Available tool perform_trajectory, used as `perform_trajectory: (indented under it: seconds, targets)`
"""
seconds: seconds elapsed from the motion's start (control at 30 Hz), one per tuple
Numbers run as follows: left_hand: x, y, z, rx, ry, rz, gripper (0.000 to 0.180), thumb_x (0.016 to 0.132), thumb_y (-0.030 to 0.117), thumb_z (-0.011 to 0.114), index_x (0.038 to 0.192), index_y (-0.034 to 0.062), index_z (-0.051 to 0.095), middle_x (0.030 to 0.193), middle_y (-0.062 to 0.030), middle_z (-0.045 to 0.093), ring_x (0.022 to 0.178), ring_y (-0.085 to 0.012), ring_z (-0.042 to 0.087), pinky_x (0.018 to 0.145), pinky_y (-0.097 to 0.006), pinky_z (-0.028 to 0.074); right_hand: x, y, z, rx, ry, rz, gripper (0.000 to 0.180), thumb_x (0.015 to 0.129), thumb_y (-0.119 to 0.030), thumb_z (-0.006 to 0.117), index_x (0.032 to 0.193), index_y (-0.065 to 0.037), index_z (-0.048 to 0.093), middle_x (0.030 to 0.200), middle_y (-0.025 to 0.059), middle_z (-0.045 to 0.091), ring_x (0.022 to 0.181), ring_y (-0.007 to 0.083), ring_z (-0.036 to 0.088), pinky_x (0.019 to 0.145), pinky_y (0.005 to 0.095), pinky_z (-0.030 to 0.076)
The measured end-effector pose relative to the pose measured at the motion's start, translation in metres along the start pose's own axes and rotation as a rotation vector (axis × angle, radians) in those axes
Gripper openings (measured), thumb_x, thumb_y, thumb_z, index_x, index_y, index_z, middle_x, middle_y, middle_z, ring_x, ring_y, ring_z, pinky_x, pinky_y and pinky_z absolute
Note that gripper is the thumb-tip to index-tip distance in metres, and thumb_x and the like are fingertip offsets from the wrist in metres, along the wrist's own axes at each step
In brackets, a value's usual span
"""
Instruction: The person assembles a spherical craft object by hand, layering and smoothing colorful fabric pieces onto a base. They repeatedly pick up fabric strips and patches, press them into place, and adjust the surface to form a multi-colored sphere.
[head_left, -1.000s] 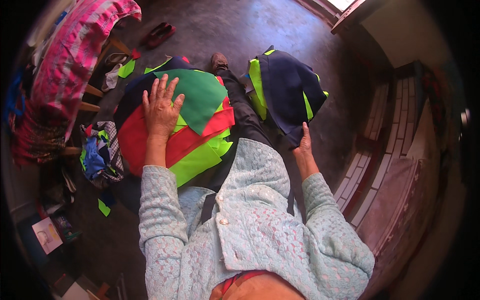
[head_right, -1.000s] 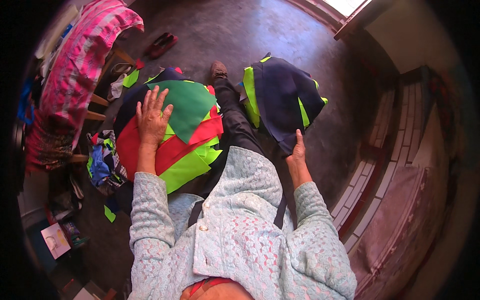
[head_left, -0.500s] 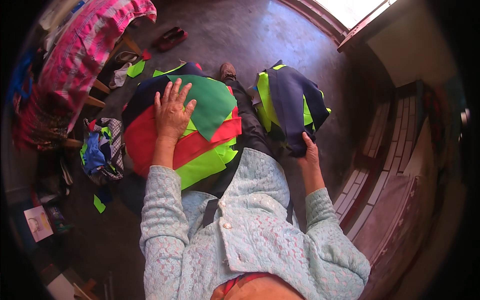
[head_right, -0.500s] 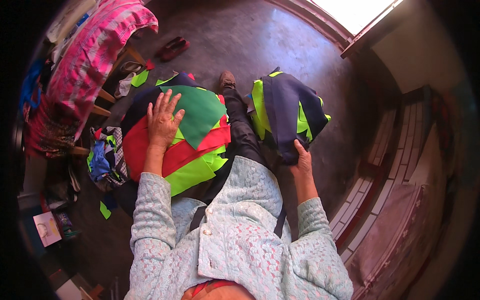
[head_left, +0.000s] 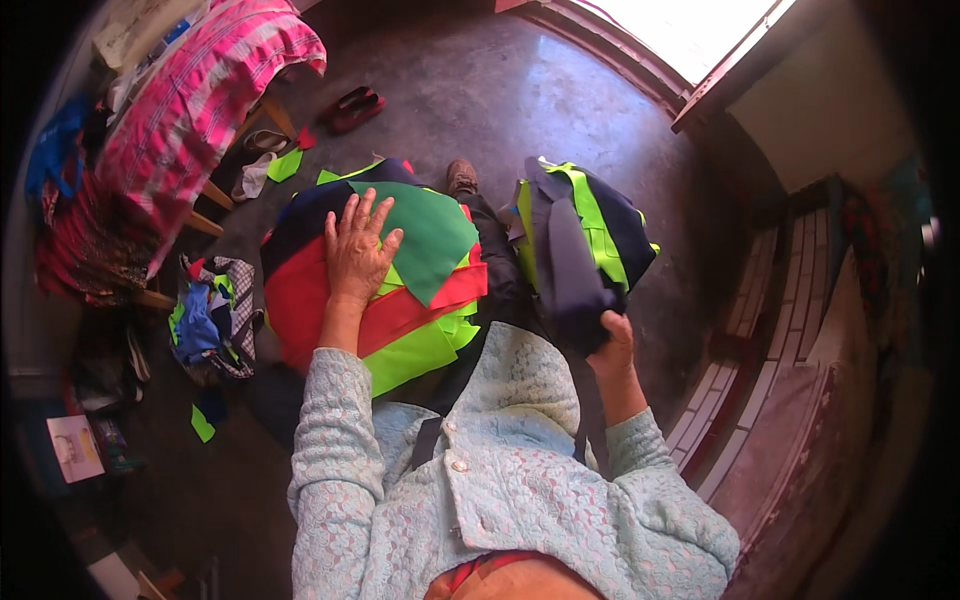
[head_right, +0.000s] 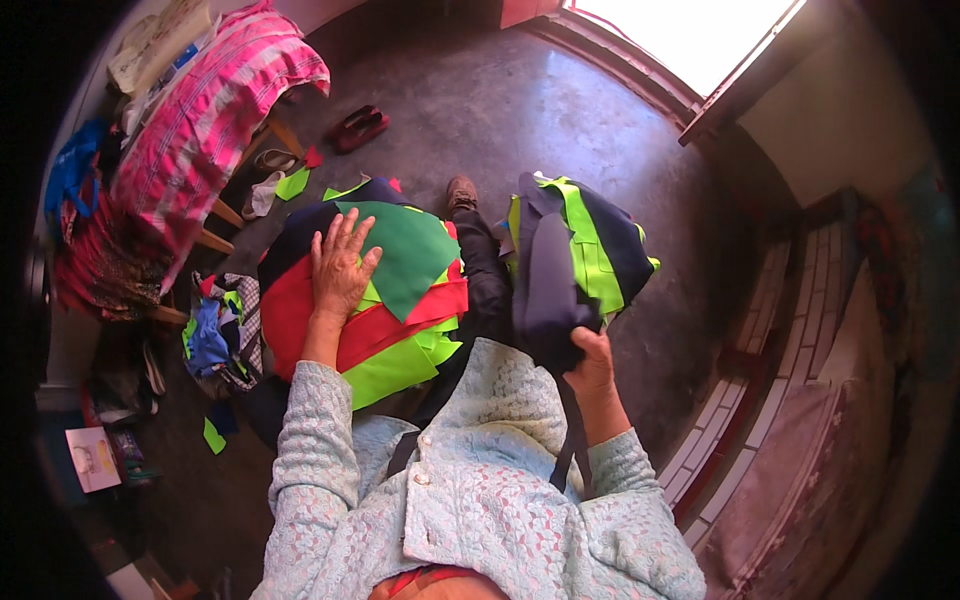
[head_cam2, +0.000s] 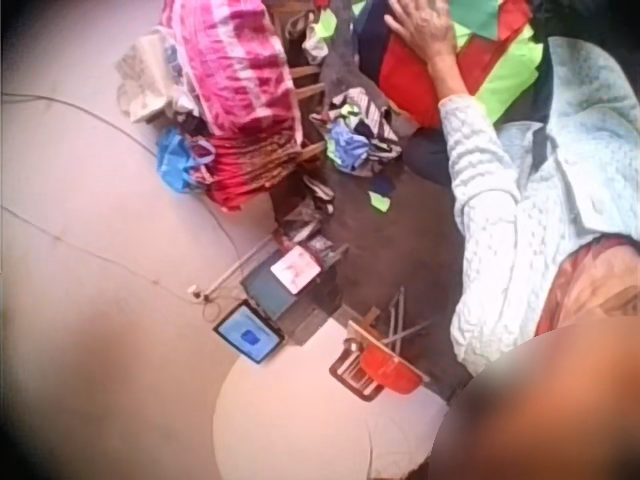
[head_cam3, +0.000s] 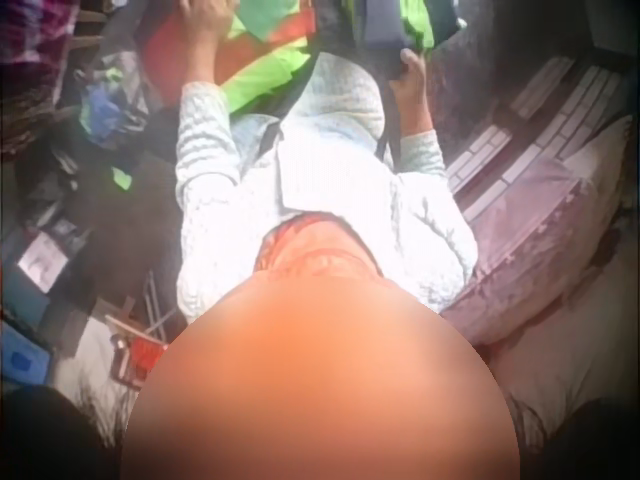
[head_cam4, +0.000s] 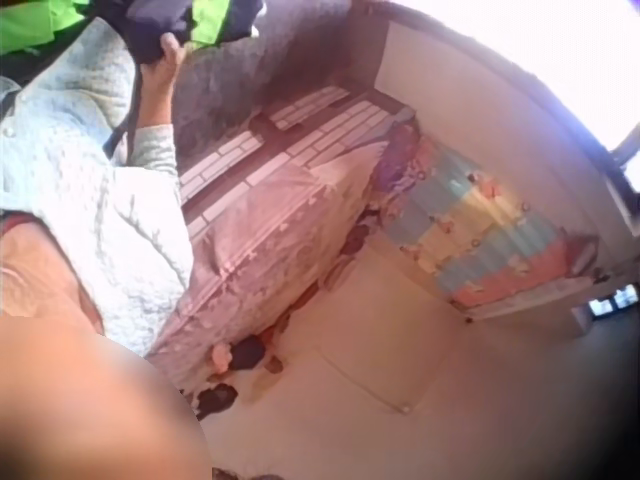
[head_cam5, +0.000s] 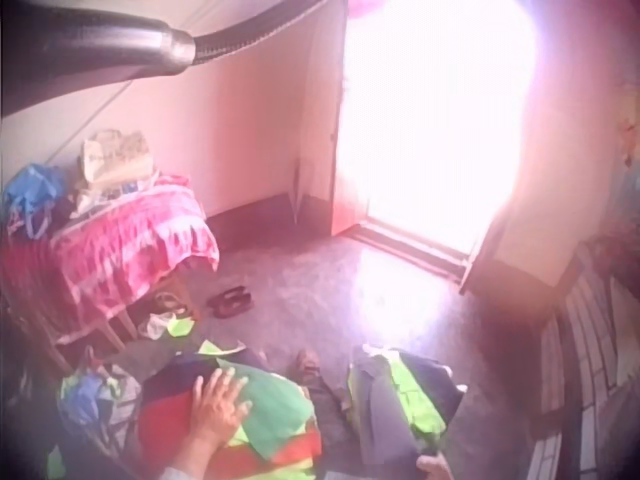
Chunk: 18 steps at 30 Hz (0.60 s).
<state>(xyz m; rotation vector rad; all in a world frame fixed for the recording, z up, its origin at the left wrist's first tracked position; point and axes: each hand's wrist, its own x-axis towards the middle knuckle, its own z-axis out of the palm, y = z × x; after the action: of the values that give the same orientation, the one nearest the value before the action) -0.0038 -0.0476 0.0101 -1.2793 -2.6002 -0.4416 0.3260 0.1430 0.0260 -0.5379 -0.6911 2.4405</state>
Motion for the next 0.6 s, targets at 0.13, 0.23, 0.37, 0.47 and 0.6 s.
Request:
perform_trajectory:
  seconds: [0.13,0.23,0.37,0.47,0.6]
  targets:
    - [0.001,-0.001,-0.007,-0.101,0.056,0.009,0.060,0.091,0.052,0.051,0.139,0.0156,0.046,0.148,-0.0076,0.038,0.139,-0.0268,0.031,0.114,-0.052,0.018,-0.003,0.019,-0.007,-0.060,0.026,0.075,0.041,0.079,-0.011,0.071,0.117,-0.005,0.057,0.107,0.0074,0.065,0.097,0.0223,0.066,0.089,0.0368,0.053]
    - [-0.003,0.013,-0.024,-0.249,0.181,0.049,0.055,0.090,0.048,0.055,0.127,0.0083,0.054,0.136,-0.0118,0.050,0.130,-0.0292,0.042,0.110,-0.048,0.026,-0.006,0.032,0.001,-0.037,0.073,0.042,0.040,0.081,-0.013,0.070,0.118,-0.005,0.056,0.109,0.0078,0.065,0.100,0.0225,0.065,0.090,0.0372,0.053]
    - [-0.041,0.077,-0.064,-1.126,-0.203,-0.116,0.039,0.094,0.040,0.056,0.097,0.0029,0.065,0.107,-0.0083,0.065,0.102,-0.0221,0.060,0.092,-0.037,0.043,-0.011,0.040,0.015,-0.038,0.103,-0.023,0.039,0.084,-0.012,0.068,0.121,-0.005,0.055,0.113,0.0086,0.064,0.103,0.0232,0.064,0.091,0.0377,0.052]
    - [-0.073,0.115,-0.060,-1.573,-0.860,-0.119,0.062,0.097,0.055,0.040,0.115,0.0011,0.064,0.115,-0.0079,0.064,0.104,-0.0187,0.061,0.091,-0.034,0.045,-0.013,0.042,0.033,-0.029,0.099,-0.015,0.035,0.083,-0.009,0.070,0.116,-0.007,0.058,0.108,0.0061,0.065,0.099,0.0202,0.064,0.089,0.0354,0.053]
    - [-0.092,0.144,-0.026,-1.918,-0.882,-0.525,0.066,0.094,0.060,0.044,0.128,0.0048,0.055,0.123,-0.0069,0.061,0.109,-0.0172,0.059,0.095,-0.035,0.044,-0.023,0.052,0.037,-0.074,0.074,0.054,0.031,0.083,-0.009,0.071,0.113,-0.007,0.061,0.105,0.0043,0.066,0.095,0.0170,0.065,0.086,0.0323,0.053]
